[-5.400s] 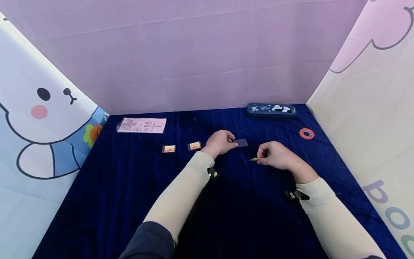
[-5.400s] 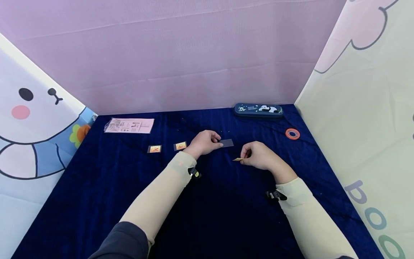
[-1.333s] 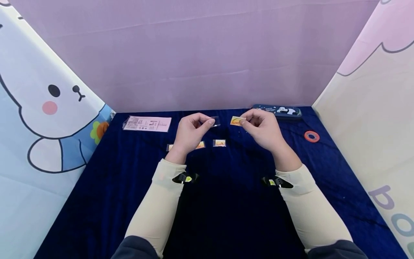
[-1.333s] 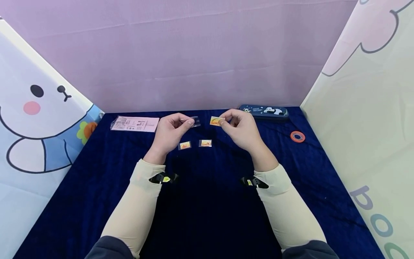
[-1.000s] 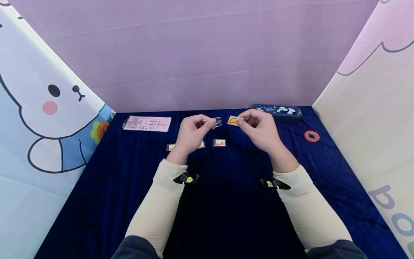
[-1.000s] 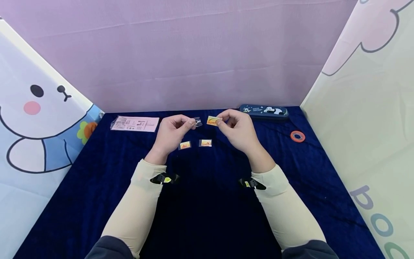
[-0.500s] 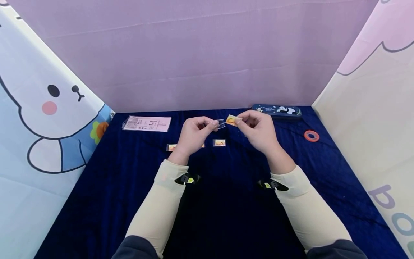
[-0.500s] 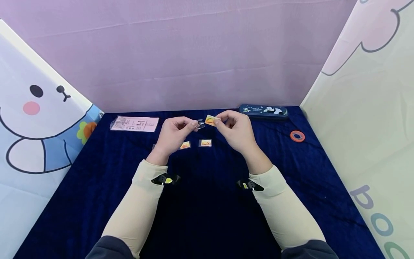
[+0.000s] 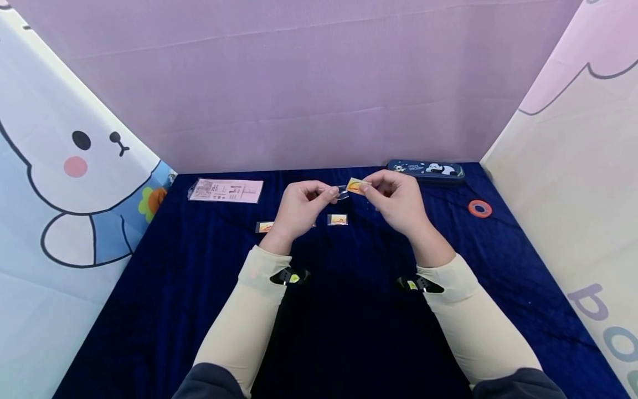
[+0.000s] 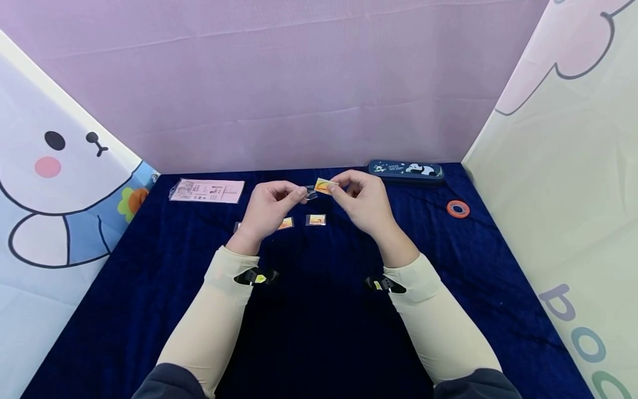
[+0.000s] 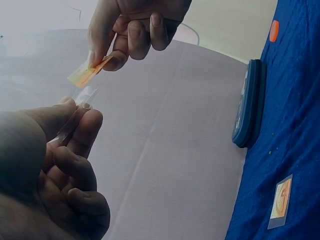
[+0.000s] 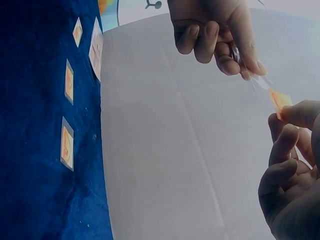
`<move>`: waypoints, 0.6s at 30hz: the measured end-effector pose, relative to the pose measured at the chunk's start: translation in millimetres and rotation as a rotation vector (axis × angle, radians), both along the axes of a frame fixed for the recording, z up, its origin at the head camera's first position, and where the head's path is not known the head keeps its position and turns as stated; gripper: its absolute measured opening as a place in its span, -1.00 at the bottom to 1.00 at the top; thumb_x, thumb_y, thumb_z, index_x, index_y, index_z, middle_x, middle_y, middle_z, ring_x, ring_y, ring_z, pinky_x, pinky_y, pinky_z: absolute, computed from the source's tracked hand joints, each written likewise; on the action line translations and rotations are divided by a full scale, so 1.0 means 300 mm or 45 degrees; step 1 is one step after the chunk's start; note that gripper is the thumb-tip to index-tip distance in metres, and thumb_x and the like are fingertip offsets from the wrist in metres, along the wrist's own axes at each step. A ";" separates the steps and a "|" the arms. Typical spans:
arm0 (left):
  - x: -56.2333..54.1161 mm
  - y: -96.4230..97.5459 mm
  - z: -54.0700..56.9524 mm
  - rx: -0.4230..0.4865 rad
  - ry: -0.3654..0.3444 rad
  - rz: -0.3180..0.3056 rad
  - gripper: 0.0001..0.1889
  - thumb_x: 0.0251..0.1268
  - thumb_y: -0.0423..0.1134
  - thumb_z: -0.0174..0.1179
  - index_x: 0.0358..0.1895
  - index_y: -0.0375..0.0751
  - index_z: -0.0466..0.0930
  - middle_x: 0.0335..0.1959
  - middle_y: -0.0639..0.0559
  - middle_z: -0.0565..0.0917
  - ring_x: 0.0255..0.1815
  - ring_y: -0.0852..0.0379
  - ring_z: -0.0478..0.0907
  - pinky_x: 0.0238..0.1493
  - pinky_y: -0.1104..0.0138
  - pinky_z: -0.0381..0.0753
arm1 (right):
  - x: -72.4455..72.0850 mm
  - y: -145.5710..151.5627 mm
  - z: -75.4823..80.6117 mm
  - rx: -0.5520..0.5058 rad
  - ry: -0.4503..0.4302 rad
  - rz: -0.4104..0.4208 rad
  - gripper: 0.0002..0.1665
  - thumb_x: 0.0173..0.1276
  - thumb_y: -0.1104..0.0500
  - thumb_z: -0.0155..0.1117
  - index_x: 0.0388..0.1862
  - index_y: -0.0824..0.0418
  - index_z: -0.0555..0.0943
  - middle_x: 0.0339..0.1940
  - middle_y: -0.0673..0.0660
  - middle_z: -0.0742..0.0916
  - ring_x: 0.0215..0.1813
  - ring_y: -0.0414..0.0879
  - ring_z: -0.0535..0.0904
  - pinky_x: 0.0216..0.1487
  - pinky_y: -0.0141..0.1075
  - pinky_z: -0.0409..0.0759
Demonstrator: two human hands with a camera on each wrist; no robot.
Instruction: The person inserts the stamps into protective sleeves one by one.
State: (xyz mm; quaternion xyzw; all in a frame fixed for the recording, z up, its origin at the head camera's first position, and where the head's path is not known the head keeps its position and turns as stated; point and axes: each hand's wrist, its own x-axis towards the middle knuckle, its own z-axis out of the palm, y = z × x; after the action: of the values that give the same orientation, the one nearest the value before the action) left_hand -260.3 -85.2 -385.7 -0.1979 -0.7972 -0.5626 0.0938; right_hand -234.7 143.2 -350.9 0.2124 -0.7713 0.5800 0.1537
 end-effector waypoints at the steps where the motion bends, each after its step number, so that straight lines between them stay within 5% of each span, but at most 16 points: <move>1: 0.000 -0.001 -0.001 -0.001 0.002 -0.002 -0.76 0.48 -0.01 0.35 -0.26 -0.07 0.85 -0.37 0.08 0.78 -0.70 0.00 0.45 -0.73 0.24 0.52 | -0.001 0.000 -0.001 0.000 -0.003 0.004 -0.92 0.43 0.40 0.39 -0.18 0.45 0.74 -0.51 0.32 0.67 -0.60 -0.17 0.43 -0.58 -0.42 0.38; 10: -0.002 -0.007 -0.004 -0.015 0.004 -0.013 -0.77 0.49 0.01 0.34 -0.22 -0.03 0.85 -0.36 0.13 0.79 -0.64 -0.21 0.50 -0.72 0.21 0.52 | -0.001 -0.001 -0.002 0.015 -0.002 -0.011 -0.93 0.41 0.41 0.40 -0.18 0.44 0.75 -0.52 0.19 0.69 -0.61 -0.20 0.48 -0.60 -0.42 0.40; 18: -0.007 -0.009 -0.009 -0.054 0.026 -0.022 -0.77 0.50 0.03 0.32 -0.23 0.01 0.85 -0.36 0.20 0.78 -0.64 0.01 0.47 -0.69 0.25 0.46 | 0.001 -0.003 0.002 0.005 -0.004 -0.008 -0.93 0.41 0.42 0.39 -0.18 0.45 0.74 -0.50 0.40 0.68 -0.61 -0.21 0.47 -0.62 -0.43 0.37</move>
State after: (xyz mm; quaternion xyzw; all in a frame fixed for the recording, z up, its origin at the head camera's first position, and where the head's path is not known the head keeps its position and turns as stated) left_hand -262.6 -88.0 -388.5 -0.2123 -0.8063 -0.5442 0.0929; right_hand -234.4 142.1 -350.4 0.2092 -0.7733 0.5785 0.1538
